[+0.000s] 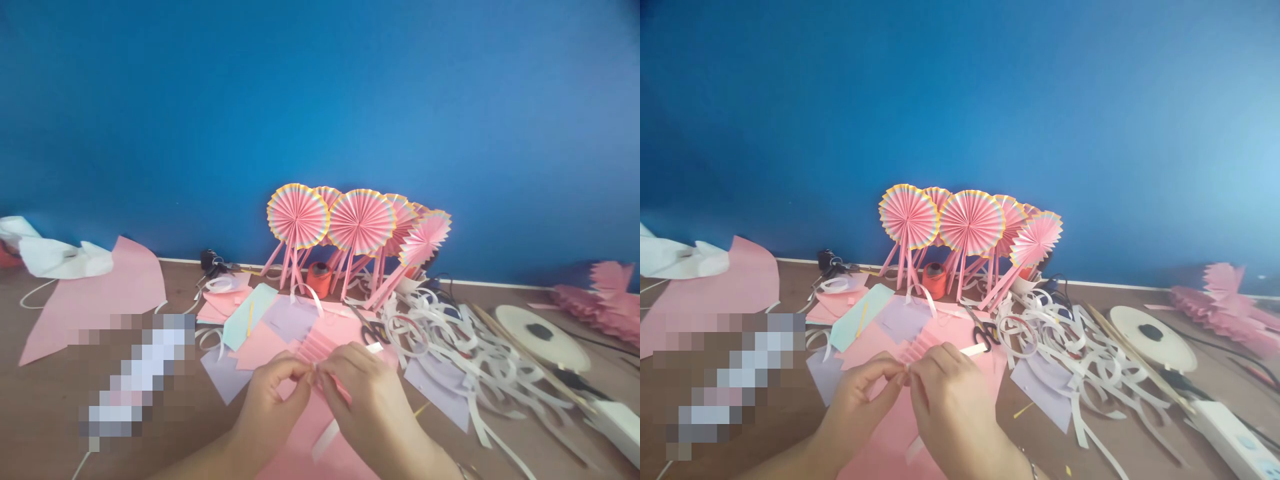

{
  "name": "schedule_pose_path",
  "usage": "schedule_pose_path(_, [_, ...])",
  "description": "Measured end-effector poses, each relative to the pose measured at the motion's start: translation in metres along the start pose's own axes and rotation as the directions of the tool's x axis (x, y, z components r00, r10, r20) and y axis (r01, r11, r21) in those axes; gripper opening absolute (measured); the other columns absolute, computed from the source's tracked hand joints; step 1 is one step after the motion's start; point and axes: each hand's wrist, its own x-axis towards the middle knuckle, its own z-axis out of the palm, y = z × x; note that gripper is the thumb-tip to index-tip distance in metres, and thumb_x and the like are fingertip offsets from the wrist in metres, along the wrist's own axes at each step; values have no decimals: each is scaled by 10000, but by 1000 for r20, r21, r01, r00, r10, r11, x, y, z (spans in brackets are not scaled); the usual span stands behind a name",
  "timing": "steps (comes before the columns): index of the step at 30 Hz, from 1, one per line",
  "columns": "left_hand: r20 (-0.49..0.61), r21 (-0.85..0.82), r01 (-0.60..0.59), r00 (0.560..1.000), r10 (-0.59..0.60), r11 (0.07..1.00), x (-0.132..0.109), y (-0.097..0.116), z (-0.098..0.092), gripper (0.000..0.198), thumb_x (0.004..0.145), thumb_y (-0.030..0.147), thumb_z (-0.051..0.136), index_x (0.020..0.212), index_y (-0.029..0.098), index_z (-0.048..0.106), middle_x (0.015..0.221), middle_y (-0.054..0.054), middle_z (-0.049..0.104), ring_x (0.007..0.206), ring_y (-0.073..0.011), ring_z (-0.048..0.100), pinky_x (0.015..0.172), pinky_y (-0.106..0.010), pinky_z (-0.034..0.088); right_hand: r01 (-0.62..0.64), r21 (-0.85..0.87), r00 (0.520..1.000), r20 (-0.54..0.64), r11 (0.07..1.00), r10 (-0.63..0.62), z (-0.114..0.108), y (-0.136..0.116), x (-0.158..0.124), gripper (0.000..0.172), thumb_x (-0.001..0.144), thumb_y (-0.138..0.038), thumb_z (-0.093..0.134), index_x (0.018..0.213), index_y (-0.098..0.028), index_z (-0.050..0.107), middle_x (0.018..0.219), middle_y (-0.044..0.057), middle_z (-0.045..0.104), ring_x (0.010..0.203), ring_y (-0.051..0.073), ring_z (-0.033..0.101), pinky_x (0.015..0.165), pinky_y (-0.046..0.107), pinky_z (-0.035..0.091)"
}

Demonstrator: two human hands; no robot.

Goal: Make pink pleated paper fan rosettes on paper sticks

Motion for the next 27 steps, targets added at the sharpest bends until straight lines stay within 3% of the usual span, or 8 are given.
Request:
schedule_pose_path(5, [3, -41, 17, 1000, -17, 999, 1, -4, 1, 182, 801, 254, 538, 683, 179, 654, 696, -18, 640, 704, -158, 604, 713, -259, 463, 0, -31, 998, -59, 1000, -2, 5, -2, 2, 191, 783, -87, 475, 692, -173, 618, 645, 34, 628, 621, 172, 577, 566, 268, 398])
schedule_pose_path(10, [-22, -113, 125, 992, -128, 986, 10, -11, -3, 202, 778, 312, 575, 663, 173, 666, 703, -31, 672, 726, -181, 610, 717, -275, 459, -267, 69, 963, -22, 961, 269, -11, 25, 16, 112, 694, -164, 504, 641, -187, 600, 650, 26, 649, 624, 166, 597, 588, 258, 437])
schedule_pose_path(13, [-89, -212, 182, 975, -205, 960, 23, -17, -12, 219, 747, 355, 602, 667, 170, 686, 695, -34, 693, 718, -183, 615, 707, -272, 463, -505, 26, 862, -36, 863, 506, -38, 63, 27, 138, 689, -242, 510, 662, -189, 634, 634, 25, 660, 615, 178, 605, 595, 265, 446])
schedule_pose_path(15, [-180, -271, 199, 951, -252, 942, 33, -21, -20, 233, 726, 389, 625, 686, 173, 703, 723, -39, 715, 741, -184, 622, 721, -267, 464, -667, -59, 744, -104, 743, 660, -61, 91, 30, 161, 683, -289, 535, 693, -181, 654, 604, 29, 656, 587, 189, 607, 554, 263, 429])
schedule_pose_path(18, [-287, -333, 187, 913, -288, 924, 45, -29, -30, 250, 680, 418, 678, 715, 173, 713, 730, -41, 725, 754, -181, 614, 741, -267, 460, -774, -310, 624, -229, 552, 747, -92, 126, 26, 238, 754, -329, 483, 770, -186, 673, 630, 50, 662, 605, 198, 615, 537, 262, 408])
schedule_pose_path(20, [-319, -351, 173, 902, -291, 920, 49, -35, -35, 269, 665, 430, 700, 738, 171, 720, 741, -45, 728, 753, -177, 597, 749, -268, 452, -786, -381, 594, -250, 487, 764, -106, 139, 18, 274, 784, -305, 447, 809, -163, 679, 637, 93, 661, 567, 215, 602, 521, 291, 390])
schedule_pose_path(24, [-353, -349, 134, 898, -263, 928, 51, -44, -39, 287, 671, 442, 709, 754, 169, 728, 762, -48, 728, 740, -163, 562, 742, -259, 436, -729, -515, 616, -205, 451, 761, -111, 140, 8, 325, 802, -193, 411, 575, -160, 641, 604, 162, 633, 508, 238, 572, 503, 328, 337])
schedule_pose_path(27, [-364, -361, 109, 898, -248, 926, 52, -47, -38, 284, 664, 439, 718, 740, 165, 728, 750, -46, 720, 732, -162, 554, 734, -260, 434, -653, -594, 677, -179, 470, 714, -96, 123, 14, 246, 723, -57, 455, 618, -143, 660, 752, 193, 664, 697, 282, 627, 577, 328, 350])
